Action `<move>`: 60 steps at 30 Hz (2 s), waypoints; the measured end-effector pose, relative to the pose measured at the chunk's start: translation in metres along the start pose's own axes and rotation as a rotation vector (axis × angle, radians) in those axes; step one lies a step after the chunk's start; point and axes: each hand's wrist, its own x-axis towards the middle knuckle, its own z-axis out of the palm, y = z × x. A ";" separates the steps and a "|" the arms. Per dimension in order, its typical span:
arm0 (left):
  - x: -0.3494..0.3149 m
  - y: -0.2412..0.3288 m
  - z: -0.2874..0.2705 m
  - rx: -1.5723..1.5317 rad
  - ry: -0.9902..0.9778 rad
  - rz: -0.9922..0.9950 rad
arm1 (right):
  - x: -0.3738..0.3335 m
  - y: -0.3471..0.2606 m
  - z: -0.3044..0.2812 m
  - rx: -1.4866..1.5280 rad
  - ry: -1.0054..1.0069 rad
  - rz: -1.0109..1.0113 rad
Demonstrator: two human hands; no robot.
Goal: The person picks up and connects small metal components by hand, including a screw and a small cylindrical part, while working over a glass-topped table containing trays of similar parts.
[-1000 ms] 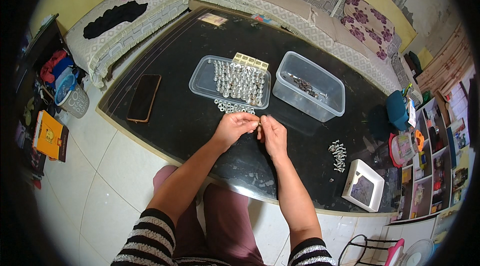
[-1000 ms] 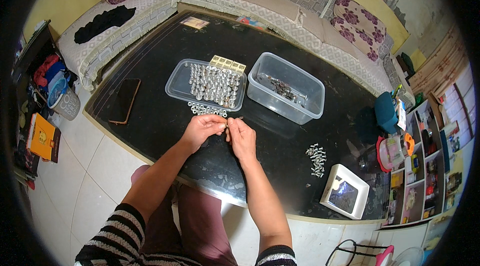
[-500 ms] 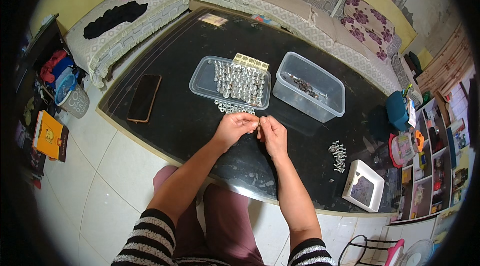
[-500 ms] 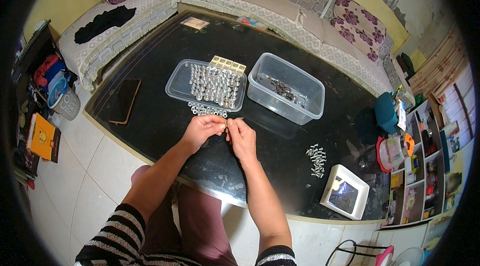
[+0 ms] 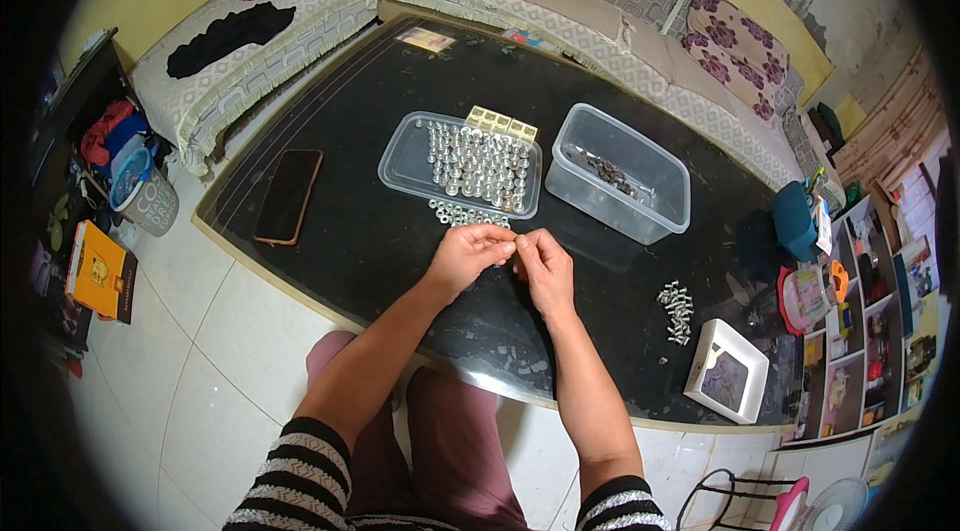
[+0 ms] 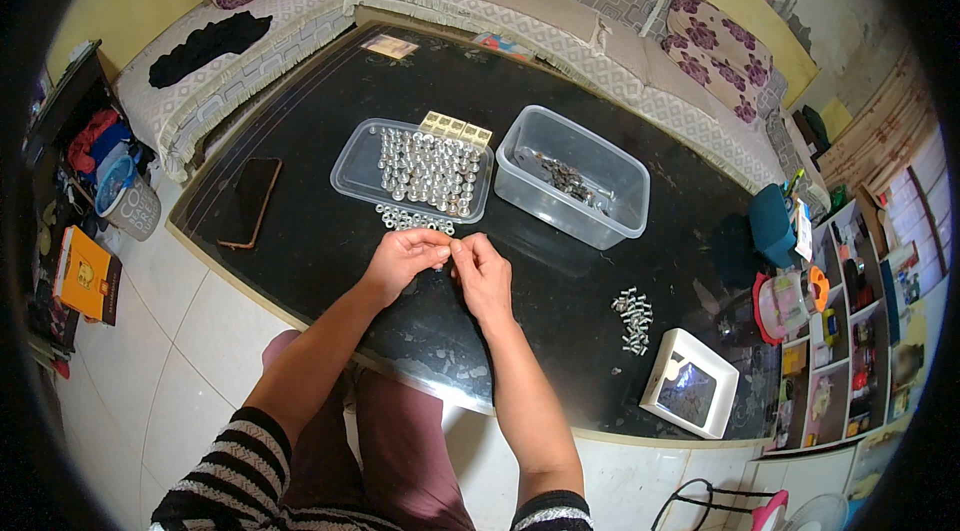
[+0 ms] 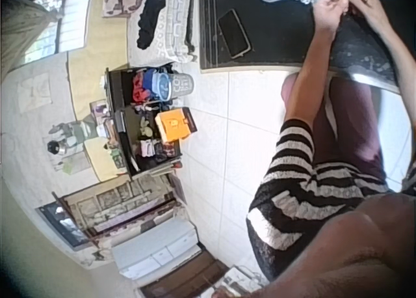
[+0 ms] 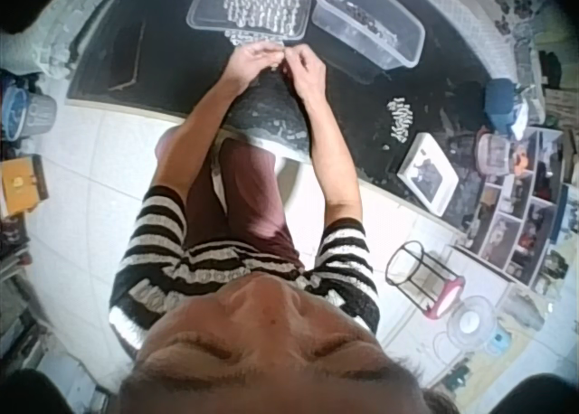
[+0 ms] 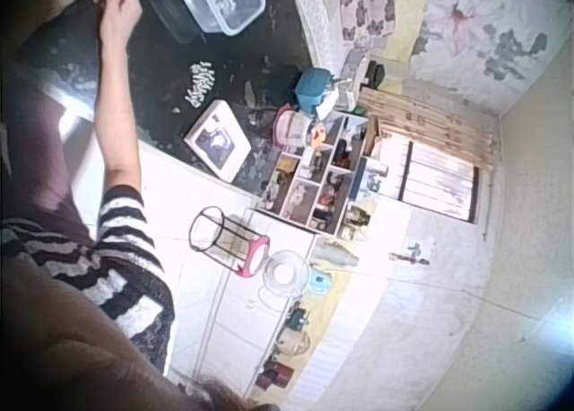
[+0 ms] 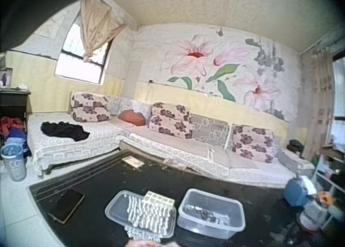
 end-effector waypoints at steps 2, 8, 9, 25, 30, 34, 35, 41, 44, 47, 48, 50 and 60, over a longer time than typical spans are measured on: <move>-0.001 0.001 -0.001 -0.007 -0.007 -0.006 | 0.000 -0.004 -0.003 -0.004 -0.128 0.138; -0.001 0.003 0.002 -0.028 0.007 0.004 | -0.001 -0.004 -0.002 0.000 -0.083 0.064; -0.001 0.002 0.001 -0.007 0.000 -0.009 | -0.001 -0.004 -0.002 0.001 -0.084 0.064; -0.001 0.002 0.002 0.003 -0.003 -0.019 | -0.001 -0.007 -0.002 0.037 -0.103 0.127; -0.001 0.001 0.000 0.016 0.009 -0.032 | -0.001 -0.008 -0.001 0.044 -0.090 0.140; -0.001 0.004 0.003 0.033 -0.015 -0.018 | 0.000 -0.008 -0.004 0.056 -0.128 0.178; -0.001 0.004 0.002 0.033 -0.014 -0.018 | 0.000 -0.009 -0.005 0.055 -0.145 0.237; 0.000 0.002 -0.001 0.011 0.000 -0.027 | -0.001 -0.009 -0.002 0.067 -0.172 0.180; 0.000 0.001 0.001 0.042 -0.004 -0.030 | -0.001 -0.008 -0.002 0.100 -0.138 0.179; -0.001 0.003 0.000 0.022 0.014 -0.044 | -0.001 -0.007 0.001 0.082 -0.106 0.121; -0.001 0.003 0.002 0.029 0.011 -0.043 | -0.001 -0.008 0.000 0.082 -0.107 0.121; -0.001 0.003 0.001 0.036 0.008 -0.041 | -0.001 -0.008 -0.003 0.145 -0.173 0.285; 0.000 0.000 -0.002 0.028 -0.018 -0.036 | 0.001 -0.004 -0.002 0.215 -0.171 0.259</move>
